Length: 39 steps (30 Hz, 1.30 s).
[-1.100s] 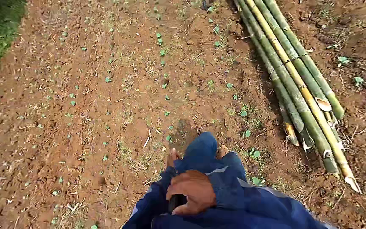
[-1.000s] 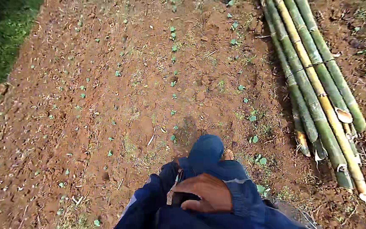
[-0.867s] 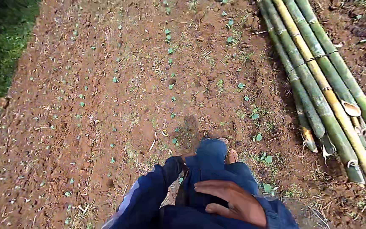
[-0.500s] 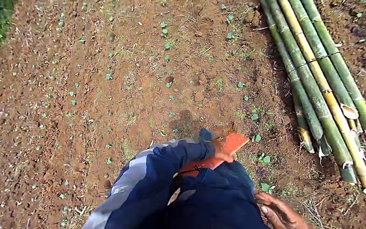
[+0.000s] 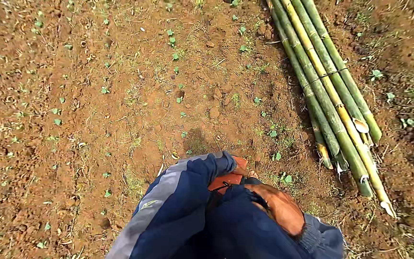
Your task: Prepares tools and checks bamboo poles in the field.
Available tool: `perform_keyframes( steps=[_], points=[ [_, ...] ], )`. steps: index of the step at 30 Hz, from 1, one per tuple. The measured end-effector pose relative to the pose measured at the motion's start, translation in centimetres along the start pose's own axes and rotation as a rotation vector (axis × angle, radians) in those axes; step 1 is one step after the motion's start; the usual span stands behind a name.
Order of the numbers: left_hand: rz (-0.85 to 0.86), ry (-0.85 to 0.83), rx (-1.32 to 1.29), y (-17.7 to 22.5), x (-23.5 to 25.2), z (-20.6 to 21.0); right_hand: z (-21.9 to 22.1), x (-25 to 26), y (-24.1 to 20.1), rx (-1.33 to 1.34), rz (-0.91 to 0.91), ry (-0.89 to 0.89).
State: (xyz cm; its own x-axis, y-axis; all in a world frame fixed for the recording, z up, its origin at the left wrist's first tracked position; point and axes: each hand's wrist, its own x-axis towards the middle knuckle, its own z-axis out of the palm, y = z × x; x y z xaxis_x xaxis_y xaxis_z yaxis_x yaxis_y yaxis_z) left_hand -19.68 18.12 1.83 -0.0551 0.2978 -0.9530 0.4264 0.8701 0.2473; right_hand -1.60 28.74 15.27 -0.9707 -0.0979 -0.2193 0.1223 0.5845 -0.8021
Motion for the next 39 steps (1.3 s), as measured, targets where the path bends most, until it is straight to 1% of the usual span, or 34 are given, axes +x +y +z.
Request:
perform_keyframes(
  steps=[2,3,4,5,6,7,8,10,11,12,13,15,17,18,20,22,25,27,28,30,32,34,35,36,37,39],
  points=[
    [0.048,0.010,-0.249,-1.5,-2.4,0.0,0.2,1.4,-0.8,0.046,-0.077,-0.040],
    [0.059,0.019,-0.339,-3.1,-3.1,0.0,0.4,2.0,-1.0,0.109,-0.137,-0.042],
    [0.012,0.042,-0.483,-4.9,-3.7,0.0,0.5,2.6,-1.2,0.195,-0.221,-0.027],
    [-0.070,0.078,-0.634,-6.7,-4.2,0.0,0.2,3.2,-1.8,0.291,-0.315,-0.024],
    [-0.129,0.106,-0.702,-8.5,-5.0,0.1,-0.5,3.6,-2.5,0.379,-0.398,-0.067],
    [-0.151,0.108,-0.699,-10.1,-6.3,0.6,-1.4,3.9,-3.2,0.447,-0.466,-0.160],
    [-0.126,0.106,-0.639,-11.4,-8.1,1.3,-2.1,4.1,-3.9,0.489,-0.530,-0.267],
    [0.040,0.083,-0.578,-12.2,-12.5,3.8,-2.1,4.5,-5.2,0.491,-0.589,-0.458],
    [0.132,0.091,-0.604,-11.9,-14.4,5.0,-1.5,4.7,-5.5,0.457,-0.583,-0.509],
    [0.186,0.151,-0.612,-11.2,-15.7,6.2,-0.6,4.9,-5.5,0.426,-0.564,-0.514],
    [0.196,0.244,-0.586,-10.4,-16.4,7.1,0.2,5.0,-5.3,0.388,-0.531,-0.487],
    [0.145,0.448,-0.523,-9.2,-16.7,8.4,1.9,5.1,-5.1,0.275,-0.469,-0.414],
    [0.170,0.618,-0.491,-8.8,-16.1,9.7,2.6,5.7,-5.2,0.256,-0.487,-0.453],
    [0.219,0.662,-0.501,-8.6,-15.7,10.5,2.7,6.2,-5.2,0.283,-0.520,-0.508],
    [0.322,0.636,-0.590,-7.9,-15.6,11.5,3.0,6.9,-5.0,0.336,-0.579,-0.604],
    [0.394,0.525,-0.685,-7.6,-16.3,11.4,2.8,7.0,-5.1,0.322,-0.591,-0.629],
    [0.441,0.383,-0.761,-7.5,-17.4,11.4,3.0,5.5,-4.2,0.343,-0.579,-0.548],
    [0.410,0.314,-0.784,-7.2,-17.7,11.4,3.2,4.4,-2.9,0.419,-0.580,-0.489],
    [0.381,0.308,-0.765,-7.0,-17.8,11.3,3.1,4.1,-2.2,0.454,-0.580,-0.495],
    [0.285,0.372,-0.639,-6.0,-18.2,11.3,2.5,4.1,-1.7,0.487,-0.548,-0.557],
    [0.191,0.416,-0.457,-4.8,-19.3,10.9,2.0,4.7,-1.3,0.546,-0.504,-0.598],
    [0.168,0.472,-0.379,-4.3,-19.8,11.1,1.8,6.4,0.5,0.582,-0.403,-0.562],
    [0.187,0.520,-0.379,-4.3,-19.8,11.4,1.7,7.7,1.9,0.484,-0.328,-0.562],
    [0.207,0.558,-0.381,-4.4,-19.7,11.6,1.9,9.3,3.3,0.338,-0.259,-0.620],
    [0.227,0.584,-0.381,-4.5,-19.8,11.8,2.2,10.8,4.1,0.202,-0.189,-0.724],
    [0.263,0.648,-0.383,-4.6,-19.9,12.4,4.2,12.3,4.4,-0.034,-0.130,-0.935]
  ],
)
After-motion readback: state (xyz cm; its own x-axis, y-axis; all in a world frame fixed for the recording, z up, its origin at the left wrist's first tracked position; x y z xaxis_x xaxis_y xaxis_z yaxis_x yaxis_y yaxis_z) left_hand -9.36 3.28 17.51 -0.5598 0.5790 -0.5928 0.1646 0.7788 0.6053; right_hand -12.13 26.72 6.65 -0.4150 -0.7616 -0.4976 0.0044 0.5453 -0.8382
